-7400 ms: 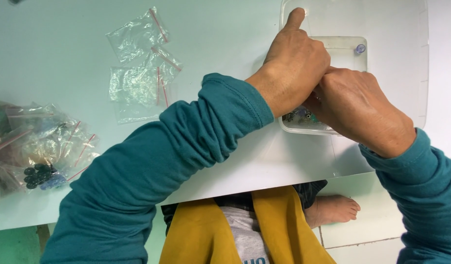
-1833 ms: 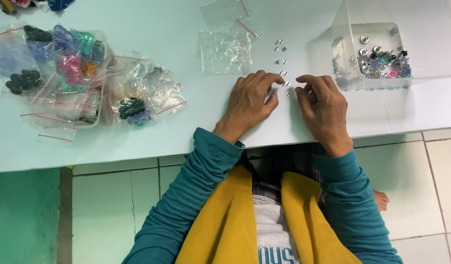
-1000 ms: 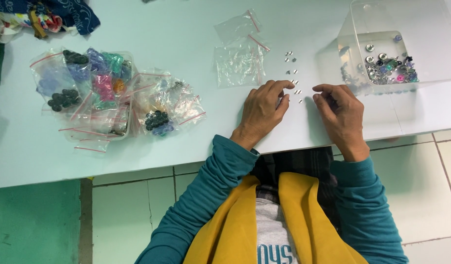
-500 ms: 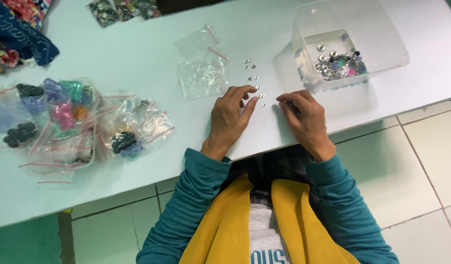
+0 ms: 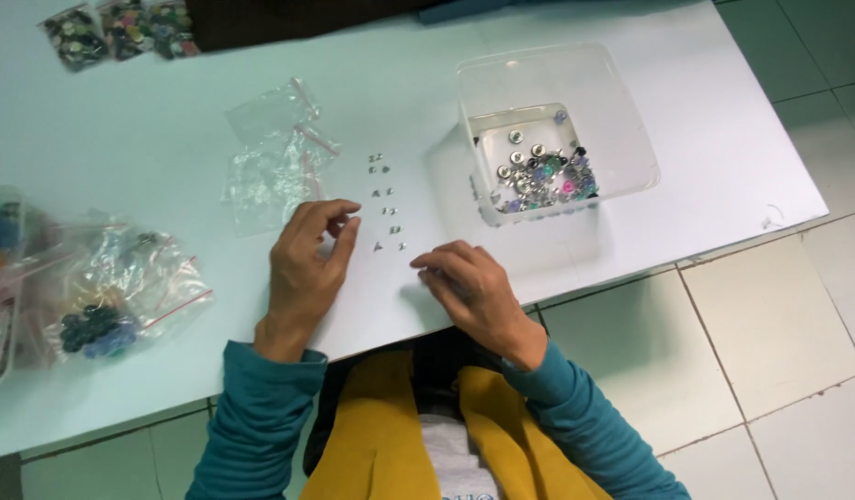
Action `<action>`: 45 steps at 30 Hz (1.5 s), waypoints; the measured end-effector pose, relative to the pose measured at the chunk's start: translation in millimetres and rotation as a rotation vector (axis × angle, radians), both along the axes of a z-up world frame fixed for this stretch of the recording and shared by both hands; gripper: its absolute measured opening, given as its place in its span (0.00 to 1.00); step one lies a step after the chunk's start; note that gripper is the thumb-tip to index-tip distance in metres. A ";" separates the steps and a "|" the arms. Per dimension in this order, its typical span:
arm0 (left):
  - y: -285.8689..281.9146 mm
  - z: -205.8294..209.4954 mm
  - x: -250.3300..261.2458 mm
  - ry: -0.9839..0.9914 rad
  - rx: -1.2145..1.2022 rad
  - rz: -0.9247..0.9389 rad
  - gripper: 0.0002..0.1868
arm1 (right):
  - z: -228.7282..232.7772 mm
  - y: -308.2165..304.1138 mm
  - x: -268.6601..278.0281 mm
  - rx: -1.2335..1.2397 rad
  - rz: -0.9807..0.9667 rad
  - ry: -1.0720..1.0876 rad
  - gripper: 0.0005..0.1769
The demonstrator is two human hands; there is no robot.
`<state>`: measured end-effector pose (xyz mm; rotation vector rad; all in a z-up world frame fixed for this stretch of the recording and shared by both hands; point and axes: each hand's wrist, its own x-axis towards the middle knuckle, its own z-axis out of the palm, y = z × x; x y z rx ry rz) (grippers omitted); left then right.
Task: The person sorts small metal decorative items from a plastic container and places several into a small plastic bag.
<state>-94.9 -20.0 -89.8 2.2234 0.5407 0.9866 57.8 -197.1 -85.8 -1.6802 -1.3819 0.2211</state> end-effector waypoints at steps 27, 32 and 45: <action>-37.6 -10.1 341.3 0.827 0.387 -0.231 0.13 | 32.8 20.8 273.1 -0.539 -0.025 -1.331 0.17; -34.9 -16.2 343.5 0.752 0.226 -0.292 0.17 | 34.6 20.8 267.8 -0.602 -0.032 -1.351 0.18; -10.3 29.3 328.6 0.561 0.481 -0.108 0.09 | 75.7 22.5 245.1 -0.662 -0.110 -1.287 0.11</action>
